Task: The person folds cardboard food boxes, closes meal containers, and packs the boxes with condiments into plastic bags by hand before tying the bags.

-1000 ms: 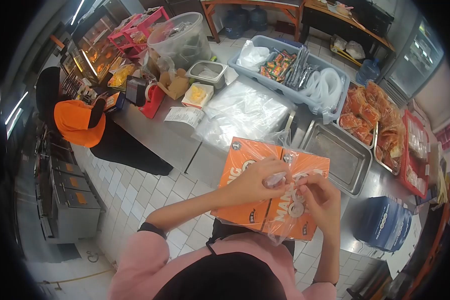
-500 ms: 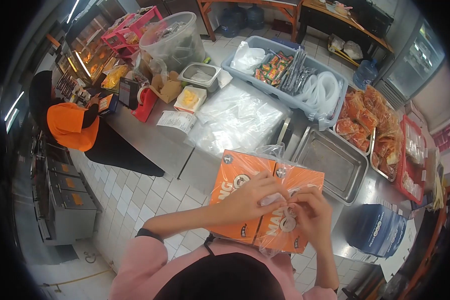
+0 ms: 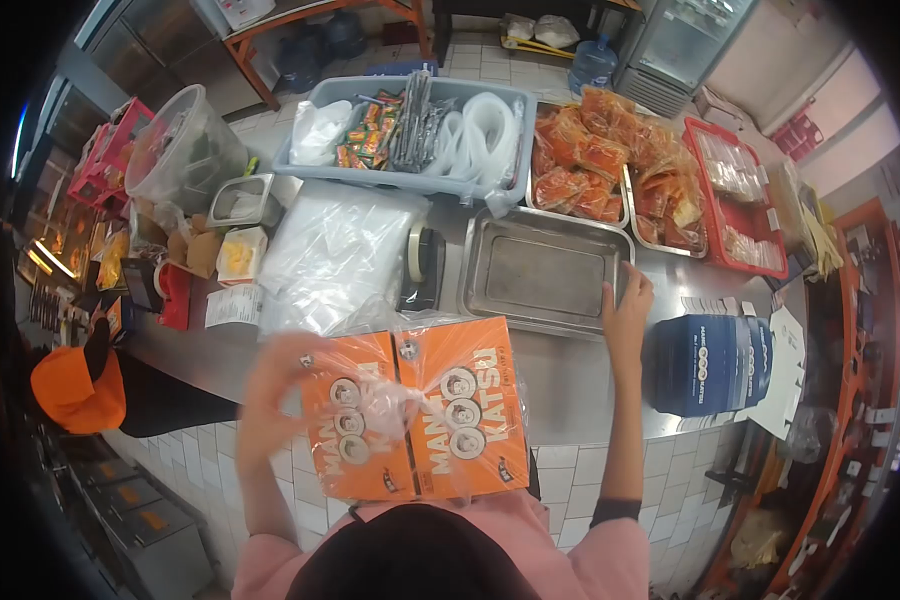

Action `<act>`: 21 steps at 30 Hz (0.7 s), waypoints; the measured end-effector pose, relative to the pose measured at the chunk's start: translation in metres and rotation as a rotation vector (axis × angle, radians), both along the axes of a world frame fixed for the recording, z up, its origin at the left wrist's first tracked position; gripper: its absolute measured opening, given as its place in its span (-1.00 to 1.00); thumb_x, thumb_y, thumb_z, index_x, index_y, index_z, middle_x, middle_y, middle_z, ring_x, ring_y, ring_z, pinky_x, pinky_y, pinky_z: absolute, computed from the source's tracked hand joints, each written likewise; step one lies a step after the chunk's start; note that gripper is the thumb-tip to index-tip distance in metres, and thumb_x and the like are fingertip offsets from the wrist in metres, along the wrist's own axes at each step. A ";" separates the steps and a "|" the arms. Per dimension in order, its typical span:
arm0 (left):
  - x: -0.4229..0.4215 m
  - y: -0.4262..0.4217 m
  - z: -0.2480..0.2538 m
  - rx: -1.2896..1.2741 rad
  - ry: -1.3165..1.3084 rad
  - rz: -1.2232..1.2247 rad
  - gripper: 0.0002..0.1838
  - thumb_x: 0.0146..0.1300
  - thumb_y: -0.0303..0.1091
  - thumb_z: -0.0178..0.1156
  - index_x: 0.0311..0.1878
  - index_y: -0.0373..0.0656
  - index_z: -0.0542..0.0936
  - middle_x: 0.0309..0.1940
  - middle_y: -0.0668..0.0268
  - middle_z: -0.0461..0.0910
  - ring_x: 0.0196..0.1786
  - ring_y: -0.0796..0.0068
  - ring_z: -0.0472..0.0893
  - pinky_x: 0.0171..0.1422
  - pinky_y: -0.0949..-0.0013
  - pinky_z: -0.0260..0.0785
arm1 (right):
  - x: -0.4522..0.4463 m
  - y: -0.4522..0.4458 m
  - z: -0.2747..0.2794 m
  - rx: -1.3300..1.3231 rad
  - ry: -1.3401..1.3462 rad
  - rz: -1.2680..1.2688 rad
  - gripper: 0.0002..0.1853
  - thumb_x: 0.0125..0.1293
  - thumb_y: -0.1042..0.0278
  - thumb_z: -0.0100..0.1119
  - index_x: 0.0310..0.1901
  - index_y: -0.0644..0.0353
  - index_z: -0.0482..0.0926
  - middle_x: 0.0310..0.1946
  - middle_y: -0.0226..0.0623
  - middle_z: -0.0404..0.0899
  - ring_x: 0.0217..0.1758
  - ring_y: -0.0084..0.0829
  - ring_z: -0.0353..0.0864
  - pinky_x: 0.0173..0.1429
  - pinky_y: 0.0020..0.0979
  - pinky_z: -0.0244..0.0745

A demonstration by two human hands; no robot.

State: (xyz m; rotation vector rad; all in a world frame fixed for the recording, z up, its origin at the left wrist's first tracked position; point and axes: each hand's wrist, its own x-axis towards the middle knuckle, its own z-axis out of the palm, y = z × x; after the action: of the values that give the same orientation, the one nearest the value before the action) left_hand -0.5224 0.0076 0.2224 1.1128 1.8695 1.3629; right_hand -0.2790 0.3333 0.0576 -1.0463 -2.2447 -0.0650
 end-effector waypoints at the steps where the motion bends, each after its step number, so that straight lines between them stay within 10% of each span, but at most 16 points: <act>1: -0.024 -0.011 -0.011 0.074 -0.055 0.165 -0.53 0.05 -0.34 0.25 0.05 -0.20 0.42 -0.02 0.26 0.38 0.04 0.44 0.43 0.11 0.40 0.32 | 0.021 0.022 -0.037 -0.002 -0.004 -0.006 -0.70 0.21 0.48 0.07 -0.02 0.27 0.34 -0.21 -0.05 0.44 -0.16 -0.20 0.49 -0.15 -0.35 0.45; 5: -0.125 -0.052 -0.108 0.124 -0.081 0.856 -0.64 0.21 -0.39 0.07 0.08 -0.23 0.37 0.05 0.25 0.34 0.13 0.42 0.37 0.12 0.31 0.31 | 0.046 0.057 -0.069 -0.641 -0.007 -0.149 -0.52 0.18 0.44 0.12 0.10 0.16 0.17 -0.58 -0.03 0.45 -0.42 0.01 0.49 -0.31 -0.11 0.30; 8: -0.158 -0.109 -0.204 0.084 -0.415 1.219 -0.57 0.21 -0.32 0.11 0.13 -0.21 0.32 0.14 0.21 0.26 0.19 0.35 0.29 0.19 0.25 0.25 | 0.053 0.077 -0.071 -0.550 0.014 -0.231 -0.49 0.11 0.50 0.15 0.09 0.16 0.18 -0.68 -0.06 0.42 -0.49 0.04 0.48 -0.33 -0.08 0.27; 15: -0.161 -0.155 -0.275 0.352 -0.848 1.037 -0.32 0.15 -0.14 0.22 0.27 -0.18 0.19 0.20 0.18 0.21 0.16 0.36 0.30 0.18 0.27 0.20 | 0.007 0.069 -0.041 -0.332 -0.445 -0.522 -0.33 0.10 0.35 0.23 0.22 0.22 0.14 -0.22 0.14 0.50 -0.13 -0.07 0.54 -0.05 -0.20 0.43; 18: -0.173 -0.144 -0.269 0.234 -0.829 1.153 -0.22 0.06 0.02 0.27 0.27 -0.16 0.23 0.21 0.23 0.21 0.15 0.39 0.30 0.11 0.30 0.19 | -0.086 0.032 -0.011 -0.356 -0.044 0.280 -0.46 0.18 0.13 0.16 0.07 0.37 0.36 -0.02 0.06 0.43 0.04 -0.07 0.43 0.11 -0.15 0.33; 21: -0.189 -0.134 -0.253 0.048 -0.816 1.314 -0.17 -0.05 0.17 0.29 0.21 -0.13 0.31 0.16 0.28 0.29 0.09 0.44 0.31 0.02 0.33 0.19 | -0.183 -0.023 0.001 -0.876 -0.130 0.516 -0.20 0.08 -0.12 0.21 0.12 0.45 0.25 -0.05 0.17 0.43 0.00 0.03 0.48 0.07 -0.22 0.38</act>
State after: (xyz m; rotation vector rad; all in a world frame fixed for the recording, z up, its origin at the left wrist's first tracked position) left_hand -0.7118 -0.1262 -0.0306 -0.8577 1.8136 2.0142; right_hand -0.4619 0.3108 0.0585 -0.8168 -2.6356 1.1835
